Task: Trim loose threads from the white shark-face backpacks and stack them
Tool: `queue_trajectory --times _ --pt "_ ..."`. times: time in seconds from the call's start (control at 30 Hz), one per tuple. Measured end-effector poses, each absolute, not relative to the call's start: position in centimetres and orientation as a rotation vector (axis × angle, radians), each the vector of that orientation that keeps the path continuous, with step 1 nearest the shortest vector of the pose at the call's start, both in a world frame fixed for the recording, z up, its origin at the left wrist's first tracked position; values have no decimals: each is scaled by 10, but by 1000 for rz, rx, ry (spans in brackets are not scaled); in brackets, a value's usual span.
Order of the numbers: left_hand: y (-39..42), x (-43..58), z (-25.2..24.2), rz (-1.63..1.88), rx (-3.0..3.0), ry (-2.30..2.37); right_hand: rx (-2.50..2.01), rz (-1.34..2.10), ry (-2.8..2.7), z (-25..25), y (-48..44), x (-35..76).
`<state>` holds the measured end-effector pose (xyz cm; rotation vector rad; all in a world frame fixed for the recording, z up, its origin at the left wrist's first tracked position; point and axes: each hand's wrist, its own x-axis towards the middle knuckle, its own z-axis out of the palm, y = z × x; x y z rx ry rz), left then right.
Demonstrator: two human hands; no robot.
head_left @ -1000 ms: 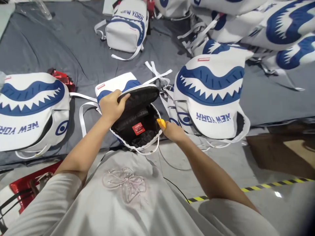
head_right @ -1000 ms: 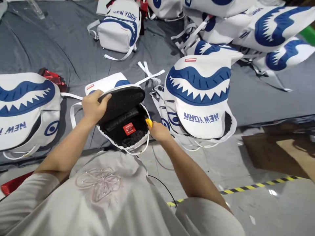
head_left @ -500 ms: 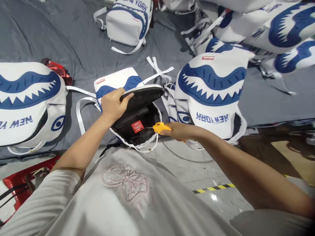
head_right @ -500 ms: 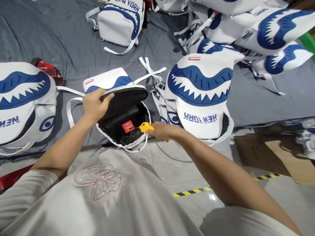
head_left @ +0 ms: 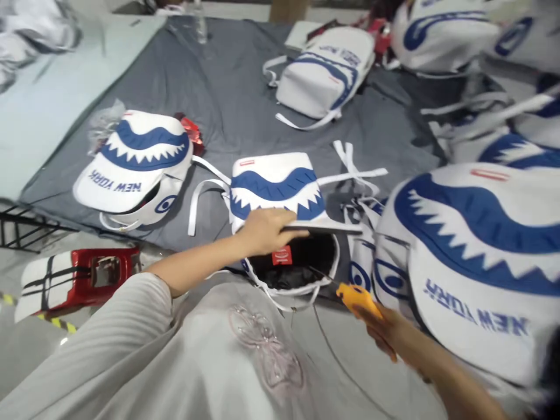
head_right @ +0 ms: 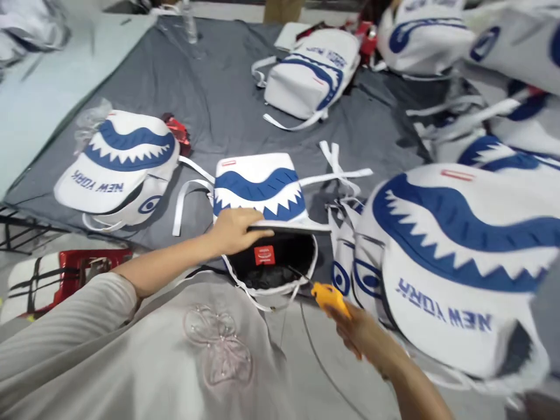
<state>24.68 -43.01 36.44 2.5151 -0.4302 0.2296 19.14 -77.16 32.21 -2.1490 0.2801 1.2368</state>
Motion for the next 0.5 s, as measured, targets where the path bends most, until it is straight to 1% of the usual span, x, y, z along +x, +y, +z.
queue_trajectory --times 0.1,0.23,0.3,0.37,0.47,0.5 --pt "-428 250 362 163 2522 -361 -2059 1172 332 311 -766 186" --pt "-423 266 368 188 2511 -164 -1924 1100 291 324 -737 187" --pt "-423 265 370 176 2499 -165 -1925 1087 303 325 -737 186" --pt "-423 254 369 35 2461 -274 -1958 1062 344 318 -752 181" --pt "-418 223 356 -382 2289 -554 -1955 983 454 298 -792 177" --pt "-414 213 348 -455 2206 -573 -1993 924 493 290 -804 177"
